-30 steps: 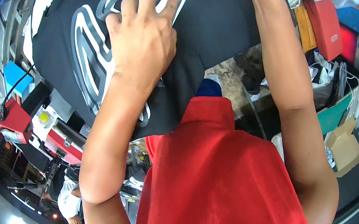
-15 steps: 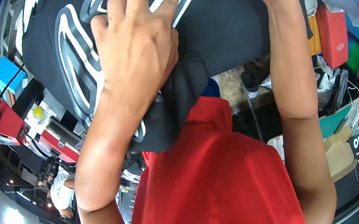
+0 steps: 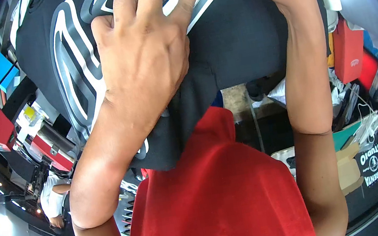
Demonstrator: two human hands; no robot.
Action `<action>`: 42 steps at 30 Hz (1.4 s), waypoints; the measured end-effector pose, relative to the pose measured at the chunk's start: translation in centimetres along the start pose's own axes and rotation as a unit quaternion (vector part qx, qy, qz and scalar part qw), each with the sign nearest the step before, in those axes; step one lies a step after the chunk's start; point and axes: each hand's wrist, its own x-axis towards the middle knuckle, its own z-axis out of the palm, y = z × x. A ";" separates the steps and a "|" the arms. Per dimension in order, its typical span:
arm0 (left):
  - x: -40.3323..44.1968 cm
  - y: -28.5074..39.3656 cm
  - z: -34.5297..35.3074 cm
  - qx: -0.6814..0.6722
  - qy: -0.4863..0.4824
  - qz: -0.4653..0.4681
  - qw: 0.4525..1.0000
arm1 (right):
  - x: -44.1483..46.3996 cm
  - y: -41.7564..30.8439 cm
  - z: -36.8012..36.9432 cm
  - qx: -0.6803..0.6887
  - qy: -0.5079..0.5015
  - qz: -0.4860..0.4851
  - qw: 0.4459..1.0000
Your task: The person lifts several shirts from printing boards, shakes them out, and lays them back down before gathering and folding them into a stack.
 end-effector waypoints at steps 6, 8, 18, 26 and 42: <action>-0.1 -0.2 0.1 -0.021 0.006 0.000 1.000 | 0.0 0.4 -0.1 0.039 -0.014 -0.023 0.999; 0.0 -0.1 0.1 -0.026 0.020 -0.004 0.999 | 0.0 0.5 0.0 0.052 -0.009 -0.018 0.998; -3.3 -10.6 -5.3 -0.517 0.229 -0.241 0.789 | 0.3 1.4 -0.7 0.174 0.066 -0.014 0.982; -15.0 -21.7 -3.5 -0.741 0.171 -0.402 0.510 | -10.5 4.7 2.0 0.005 0.097 -0.039 0.994; -14.8 -9.9 -7.3 -0.413 0.171 -0.161 0.880 | -10.5 -3.0 10.7 0.378 -0.012 0.162 0.911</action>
